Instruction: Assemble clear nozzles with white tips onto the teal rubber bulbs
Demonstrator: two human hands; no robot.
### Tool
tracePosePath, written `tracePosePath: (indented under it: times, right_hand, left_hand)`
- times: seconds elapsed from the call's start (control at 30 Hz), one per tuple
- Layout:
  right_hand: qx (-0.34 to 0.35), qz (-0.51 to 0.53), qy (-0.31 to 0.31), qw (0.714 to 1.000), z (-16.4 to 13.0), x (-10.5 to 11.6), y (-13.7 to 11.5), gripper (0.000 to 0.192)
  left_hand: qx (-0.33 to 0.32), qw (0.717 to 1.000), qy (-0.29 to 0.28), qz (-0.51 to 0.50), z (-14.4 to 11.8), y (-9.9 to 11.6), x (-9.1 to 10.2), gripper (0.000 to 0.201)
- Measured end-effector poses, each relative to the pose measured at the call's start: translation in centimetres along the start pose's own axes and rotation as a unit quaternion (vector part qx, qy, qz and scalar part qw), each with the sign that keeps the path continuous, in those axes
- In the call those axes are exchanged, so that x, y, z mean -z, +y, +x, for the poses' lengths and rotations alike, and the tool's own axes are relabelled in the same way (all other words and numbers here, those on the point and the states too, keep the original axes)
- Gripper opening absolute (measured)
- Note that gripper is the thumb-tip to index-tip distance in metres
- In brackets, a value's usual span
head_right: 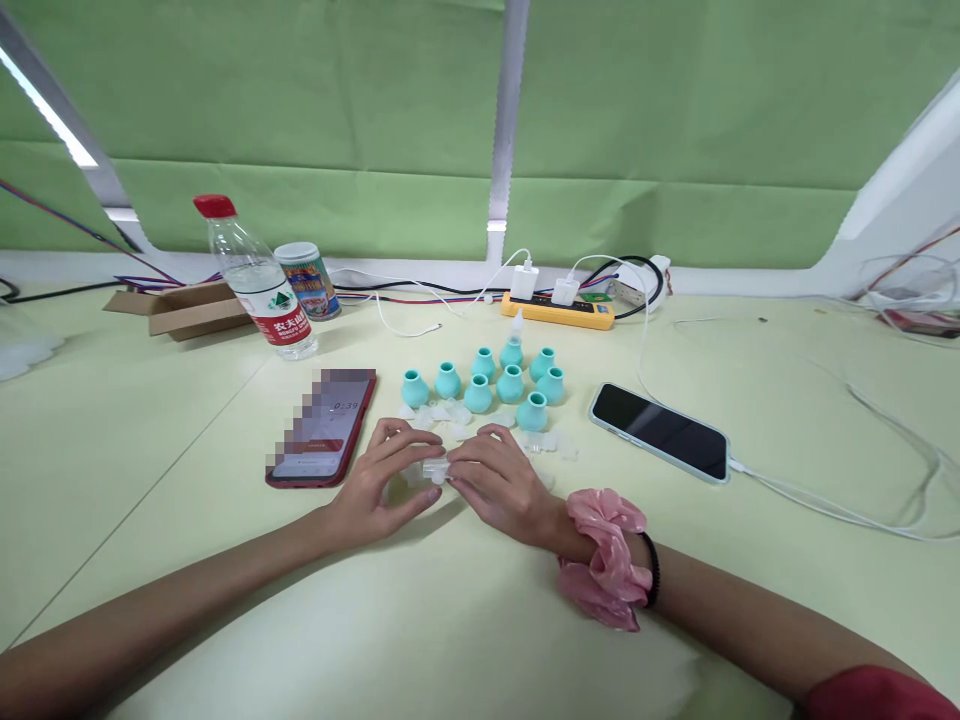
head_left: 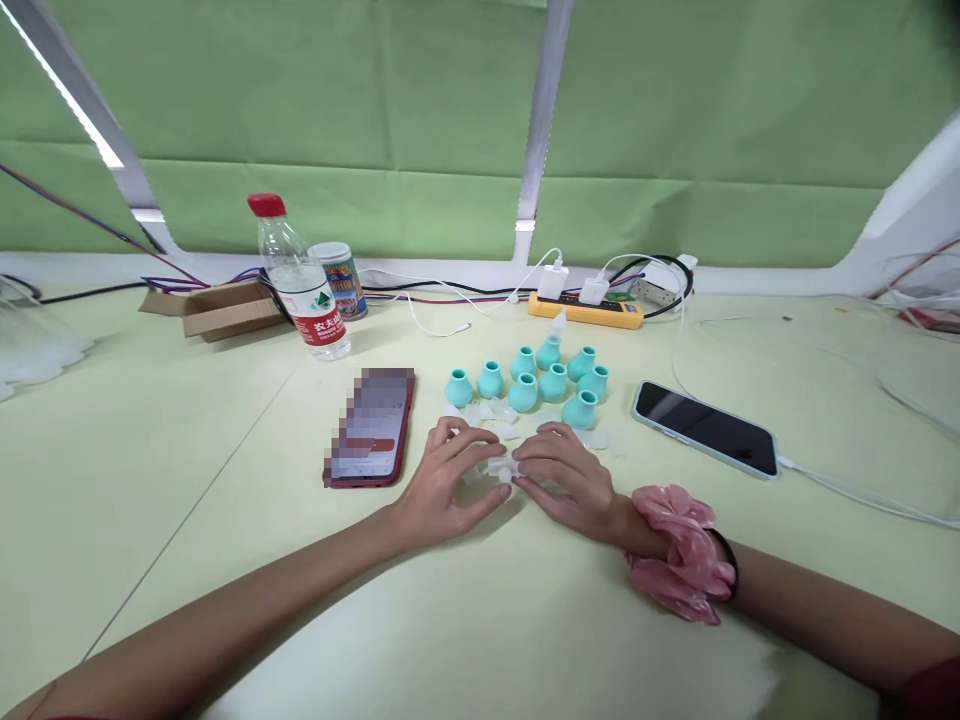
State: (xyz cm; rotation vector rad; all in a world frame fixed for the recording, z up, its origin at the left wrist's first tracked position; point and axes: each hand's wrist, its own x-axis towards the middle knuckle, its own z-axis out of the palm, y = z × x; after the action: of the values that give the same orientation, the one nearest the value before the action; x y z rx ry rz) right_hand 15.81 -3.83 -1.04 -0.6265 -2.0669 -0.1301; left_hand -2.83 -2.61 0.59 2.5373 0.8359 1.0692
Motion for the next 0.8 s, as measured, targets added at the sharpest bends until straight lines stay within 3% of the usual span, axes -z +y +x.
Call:
tracePosePath:
  times: [0.33,0.53,0.7,0.8]
  right_hand:
    - [0.019,0.063,-0.015,0.998,-0.2,-0.1,-0.1,0.027]
    - [0.039,0.052,-0.003,0.998,-0.3,0.2,-0.6,0.024]
    - [0.062,0.032,-0.032,0.997,-0.2,0.5,-0.9,0.023]
    - [0.055,0.044,-0.014,0.997,0.1,0.4,-1.1,0.022]
  left_hand:
    - [-0.018,0.998,-0.004,-0.06,0.1,0.1,-0.2,0.022]
    - [-0.032,0.994,0.0,-0.108,0.1,0.6,0.1,0.018]
    - [-0.017,0.992,0.001,-0.125,0.0,1.0,0.2,0.017]
    - [-0.004,0.991,0.014,-0.134,-0.1,0.9,-0.1,0.019]
